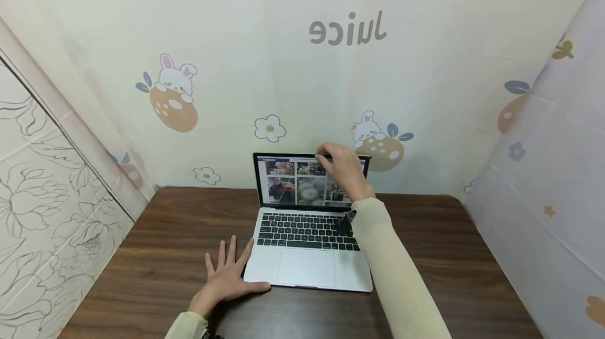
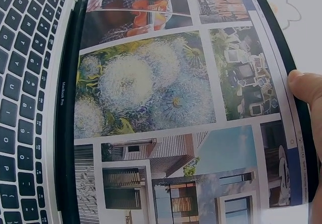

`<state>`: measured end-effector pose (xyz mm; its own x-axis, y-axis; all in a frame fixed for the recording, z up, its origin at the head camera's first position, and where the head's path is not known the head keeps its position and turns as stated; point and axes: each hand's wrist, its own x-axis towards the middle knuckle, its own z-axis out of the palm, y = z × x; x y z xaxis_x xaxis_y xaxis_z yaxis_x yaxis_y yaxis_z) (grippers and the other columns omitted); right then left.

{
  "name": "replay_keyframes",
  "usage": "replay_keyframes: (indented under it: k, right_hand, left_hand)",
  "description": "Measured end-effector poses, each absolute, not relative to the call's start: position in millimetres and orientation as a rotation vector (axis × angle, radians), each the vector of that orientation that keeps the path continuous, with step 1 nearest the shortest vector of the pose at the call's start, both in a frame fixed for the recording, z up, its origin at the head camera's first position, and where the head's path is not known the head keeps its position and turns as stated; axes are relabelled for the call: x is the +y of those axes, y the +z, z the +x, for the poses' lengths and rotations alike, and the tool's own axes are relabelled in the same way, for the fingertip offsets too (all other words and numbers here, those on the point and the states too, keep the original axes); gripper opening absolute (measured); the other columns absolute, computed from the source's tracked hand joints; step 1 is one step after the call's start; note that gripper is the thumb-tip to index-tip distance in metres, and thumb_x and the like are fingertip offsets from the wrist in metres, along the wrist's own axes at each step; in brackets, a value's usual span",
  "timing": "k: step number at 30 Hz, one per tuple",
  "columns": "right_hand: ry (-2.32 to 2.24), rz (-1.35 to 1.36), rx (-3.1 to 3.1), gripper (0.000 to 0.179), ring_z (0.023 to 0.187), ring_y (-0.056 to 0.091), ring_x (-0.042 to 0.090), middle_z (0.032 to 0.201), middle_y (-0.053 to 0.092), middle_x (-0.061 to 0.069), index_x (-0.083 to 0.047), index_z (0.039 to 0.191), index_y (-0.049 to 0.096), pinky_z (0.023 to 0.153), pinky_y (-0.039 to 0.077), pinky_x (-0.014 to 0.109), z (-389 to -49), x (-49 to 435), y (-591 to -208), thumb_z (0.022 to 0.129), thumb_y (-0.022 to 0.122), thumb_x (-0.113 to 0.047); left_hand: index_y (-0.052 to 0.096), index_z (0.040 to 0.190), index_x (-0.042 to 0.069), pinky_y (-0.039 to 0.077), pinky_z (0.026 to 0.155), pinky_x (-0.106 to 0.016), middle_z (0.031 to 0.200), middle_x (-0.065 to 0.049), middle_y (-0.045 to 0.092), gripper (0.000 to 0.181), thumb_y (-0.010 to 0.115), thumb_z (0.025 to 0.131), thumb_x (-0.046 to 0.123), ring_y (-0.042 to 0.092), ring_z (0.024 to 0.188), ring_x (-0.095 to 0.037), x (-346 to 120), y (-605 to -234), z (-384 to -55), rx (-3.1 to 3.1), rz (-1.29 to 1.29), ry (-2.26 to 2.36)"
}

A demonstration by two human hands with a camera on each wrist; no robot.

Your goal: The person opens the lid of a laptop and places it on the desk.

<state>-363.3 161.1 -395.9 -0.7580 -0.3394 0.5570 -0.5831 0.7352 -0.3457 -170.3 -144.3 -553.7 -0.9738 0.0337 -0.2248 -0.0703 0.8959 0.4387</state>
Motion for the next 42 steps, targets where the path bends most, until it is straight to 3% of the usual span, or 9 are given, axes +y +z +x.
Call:
replay_keyframes:
  k: [12,42]
  right_hand:
    - [0.713,0.674,-2.504,0.012,0.093,0.072,0.026,0.107,0.076,0.007,-0.014,0.109,0.072,0.084,0.058,0.048,-365,159,-394,0.102,0.068,-0.023]
    - [0.789,0.591,-2.586,0.015,0.100,0.071,0.029,0.111,0.076,0.009,-0.014,0.112,0.072,0.087,0.055,0.051,-376,158,-392,0.103,0.066,-0.024]
  left_hand:
    - [0.022,0.164,0.037,-0.022,0.114,-0.073,0.174,-0.016,0.000,0.135,0.063,0.052,0.100,-0.010,0.159,-0.045,-147,-564,-173,2.850,-0.049,0.673]
    - [0.022,0.164,0.039,-0.022,0.113,-0.074,0.174,-0.017,0.000,0.134,0.062,0.053,0.101,-0.010,0.158,-0.045,-146,-565,-174,2.858,-0.036,0.677]
